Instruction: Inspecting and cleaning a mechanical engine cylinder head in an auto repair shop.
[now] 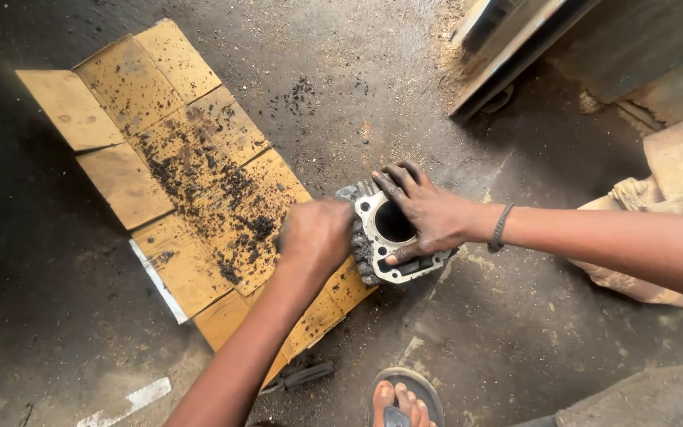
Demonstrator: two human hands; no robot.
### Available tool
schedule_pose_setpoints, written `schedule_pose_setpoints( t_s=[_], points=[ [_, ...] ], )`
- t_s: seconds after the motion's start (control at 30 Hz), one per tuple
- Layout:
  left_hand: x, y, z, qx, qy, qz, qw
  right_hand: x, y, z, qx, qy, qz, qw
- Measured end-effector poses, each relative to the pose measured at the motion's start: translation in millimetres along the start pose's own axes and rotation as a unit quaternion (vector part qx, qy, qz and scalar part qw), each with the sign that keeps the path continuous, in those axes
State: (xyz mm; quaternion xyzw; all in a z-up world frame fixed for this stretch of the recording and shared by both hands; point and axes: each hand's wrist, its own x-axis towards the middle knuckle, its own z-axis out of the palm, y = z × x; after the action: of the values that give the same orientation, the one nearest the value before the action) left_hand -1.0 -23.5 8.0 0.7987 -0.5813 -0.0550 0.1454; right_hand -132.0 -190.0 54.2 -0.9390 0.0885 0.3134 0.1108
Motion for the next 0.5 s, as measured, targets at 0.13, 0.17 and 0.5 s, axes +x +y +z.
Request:
schedule_pose_setpoints(
  t_s=[0.13,0.17,0.5],
  points=[
    [-4.0,0.5,7.9,-0.016,0.025,0.004,1.0,4.1,4.2,2.5,-0.006,0.021,-0.017,1.0],
    [-5.6,-3.2,9.8,-0.02,-0.004,-0.012,1.0,4.2,2.5,0.9,0.0,-0.003,-0.004,1.0],
    [-12.1,9.4,8.5,0.001,0.028,0.016,0.999,6.2,1.4,0.9,-0.026,-0.097,0.041,0.994]
  ],
)
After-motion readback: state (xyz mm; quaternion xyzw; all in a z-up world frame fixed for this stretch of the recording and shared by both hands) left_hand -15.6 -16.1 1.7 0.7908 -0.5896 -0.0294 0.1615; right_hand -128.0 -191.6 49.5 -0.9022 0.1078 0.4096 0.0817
